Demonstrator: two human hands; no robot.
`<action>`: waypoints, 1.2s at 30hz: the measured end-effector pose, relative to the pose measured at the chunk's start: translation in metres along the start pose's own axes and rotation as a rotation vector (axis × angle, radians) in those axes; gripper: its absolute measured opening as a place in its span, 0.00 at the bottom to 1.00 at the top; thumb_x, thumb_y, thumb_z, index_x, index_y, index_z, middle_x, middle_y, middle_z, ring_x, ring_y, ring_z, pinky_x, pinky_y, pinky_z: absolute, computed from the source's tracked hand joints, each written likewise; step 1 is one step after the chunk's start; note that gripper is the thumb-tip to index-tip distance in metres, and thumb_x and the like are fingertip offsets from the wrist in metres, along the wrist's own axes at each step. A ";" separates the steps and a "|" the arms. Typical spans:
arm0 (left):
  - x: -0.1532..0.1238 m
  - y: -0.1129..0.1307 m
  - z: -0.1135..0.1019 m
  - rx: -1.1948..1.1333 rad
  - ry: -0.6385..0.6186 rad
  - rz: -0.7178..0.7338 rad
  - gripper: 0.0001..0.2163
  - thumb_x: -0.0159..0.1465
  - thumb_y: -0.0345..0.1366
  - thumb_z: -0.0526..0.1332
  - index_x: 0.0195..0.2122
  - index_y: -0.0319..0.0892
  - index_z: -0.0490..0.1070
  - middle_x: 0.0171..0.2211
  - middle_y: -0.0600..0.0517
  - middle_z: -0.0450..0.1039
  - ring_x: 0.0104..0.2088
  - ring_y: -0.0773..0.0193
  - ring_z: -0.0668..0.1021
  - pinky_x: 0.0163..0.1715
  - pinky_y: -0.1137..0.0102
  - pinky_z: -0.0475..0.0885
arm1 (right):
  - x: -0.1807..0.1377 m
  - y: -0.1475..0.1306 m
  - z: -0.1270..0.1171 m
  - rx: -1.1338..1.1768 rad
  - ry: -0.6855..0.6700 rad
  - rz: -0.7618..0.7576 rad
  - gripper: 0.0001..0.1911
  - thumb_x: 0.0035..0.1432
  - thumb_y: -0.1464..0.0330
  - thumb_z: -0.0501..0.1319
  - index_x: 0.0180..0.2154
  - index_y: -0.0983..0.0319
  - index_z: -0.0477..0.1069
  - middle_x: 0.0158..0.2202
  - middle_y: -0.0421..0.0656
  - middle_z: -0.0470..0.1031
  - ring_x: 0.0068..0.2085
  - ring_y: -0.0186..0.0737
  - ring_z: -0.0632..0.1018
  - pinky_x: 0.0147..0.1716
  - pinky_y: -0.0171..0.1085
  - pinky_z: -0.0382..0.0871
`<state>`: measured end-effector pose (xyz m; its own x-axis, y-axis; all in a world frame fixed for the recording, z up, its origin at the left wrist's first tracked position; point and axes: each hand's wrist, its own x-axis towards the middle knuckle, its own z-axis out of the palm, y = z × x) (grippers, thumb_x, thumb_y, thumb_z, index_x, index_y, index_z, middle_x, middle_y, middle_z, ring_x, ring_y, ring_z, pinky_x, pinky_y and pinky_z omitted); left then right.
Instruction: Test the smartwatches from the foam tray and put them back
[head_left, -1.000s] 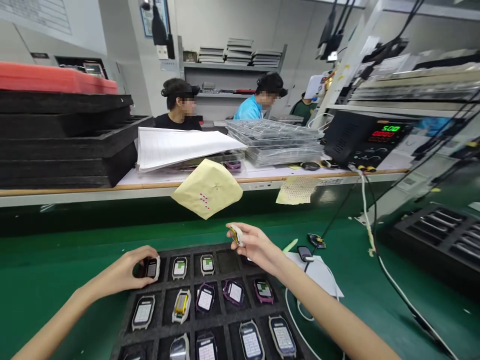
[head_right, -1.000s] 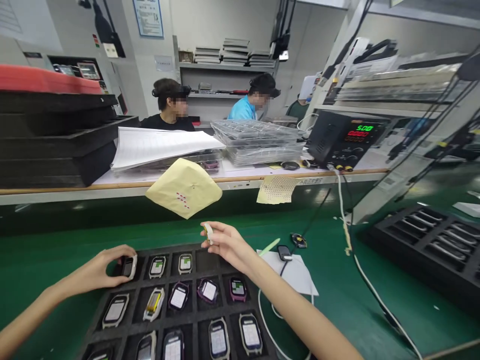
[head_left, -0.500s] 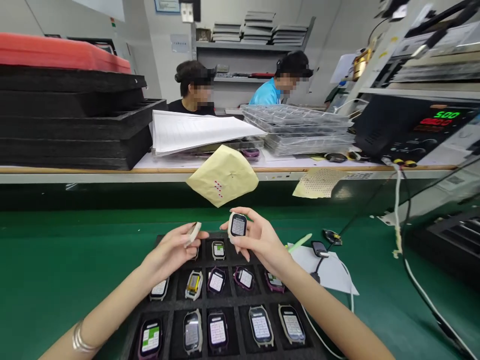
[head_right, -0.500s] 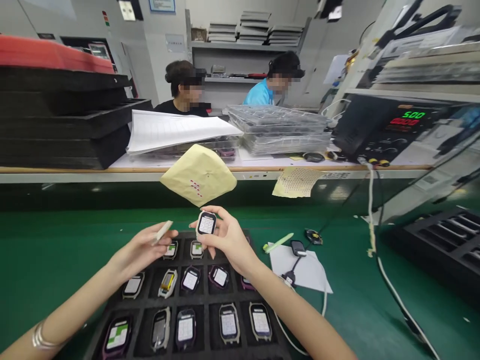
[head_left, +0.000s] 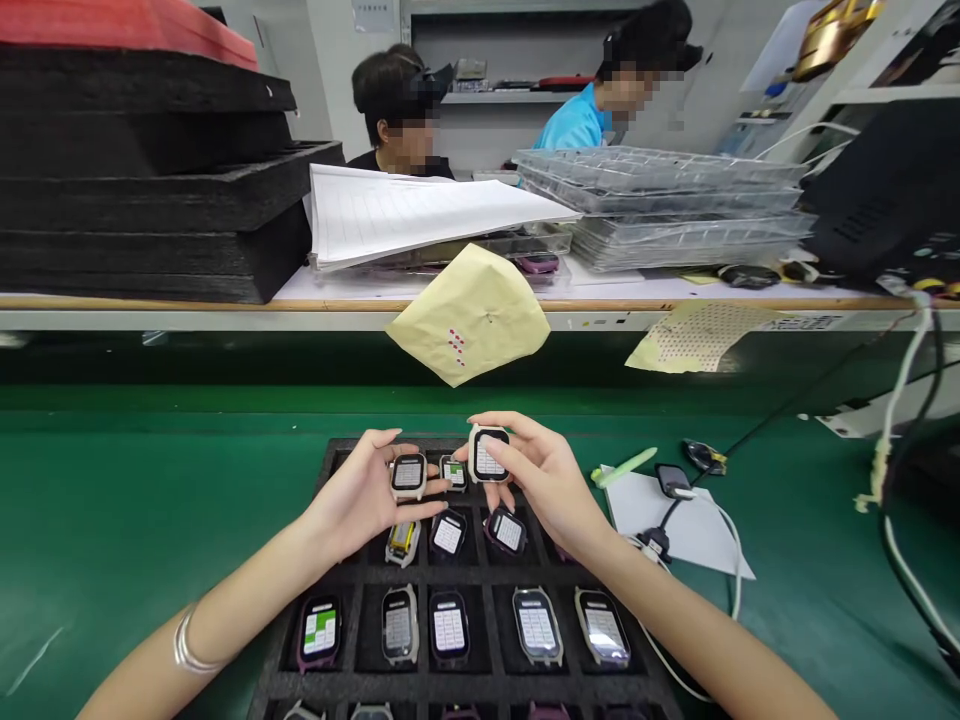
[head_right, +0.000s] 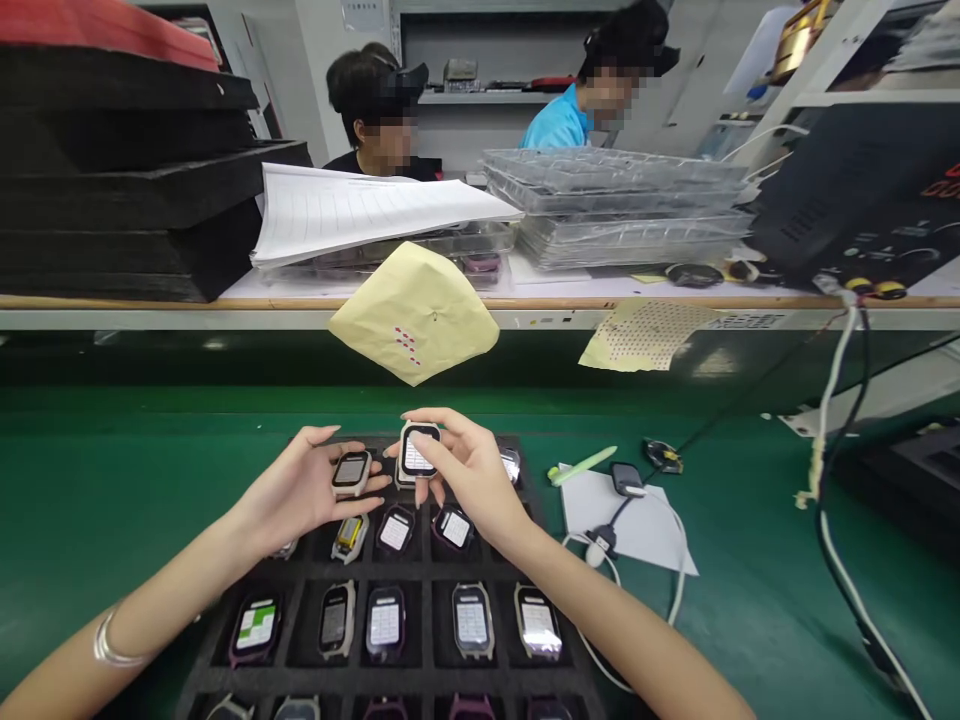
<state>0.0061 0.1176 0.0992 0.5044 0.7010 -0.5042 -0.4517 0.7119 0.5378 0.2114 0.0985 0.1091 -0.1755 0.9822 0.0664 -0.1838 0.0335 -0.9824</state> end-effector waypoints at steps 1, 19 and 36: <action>-0.001 0.001 0.000 -0.002 -0.040 -0.023 0.15 0.64 0.45 0.56 0.41 0.37 0.70 0.43 0.40 0.76 0.45 0.49 0.80 0.47 0.54 0.73 | -0.001 0.000 0.000 -0.006 -0.001 -0.001 0.13 0.60 0.63 0.64 0.45 0.62 0.71 0.34 0.46 0.81 0.17 0.30 0.73 0.13 0.28 0.60; -0.026 -0.001 0.007 0.430 -0.203 0.576 0.13 0.66 0.34 0.59 0.51 0.43 0.65 0.40 0.47 0.74 0.39 0.60 0.78 0.37 0.65 0.78 | -0.010 -0.013 -0.003 -0.076 -0.022 -0.006 0.15 0.62 0.58 0.62 0.47 0.59 0.72 0.37 0.49 0.81 0.21 0.38 0.76 0.17 0.35 0.69; -0.039 -0.006 0.007 0.357 -0.286 0.545 0.29 0.57 0.24 0.57 0.61 0.45 0.57 0.43 0.48 0.72 0.44 0.56 0.77 0.43 0.59 0.76 | -0.018 -0.012 0.004 -0.064 -0.067 -0.055 0.15 0.65 0.66 0.61 0.53 0.56 0.71 0.40 0.46 0.80 0.24 0.34 0.77 0.18 0.30 0.68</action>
<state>-0.0057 0.0859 0.1207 0.4705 0.8796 0.0704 -0.4503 0.1708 0.8764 0.2134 0.0794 0.1205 -0.2311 0.9643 0.1295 -0.1334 0.1005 -0.9860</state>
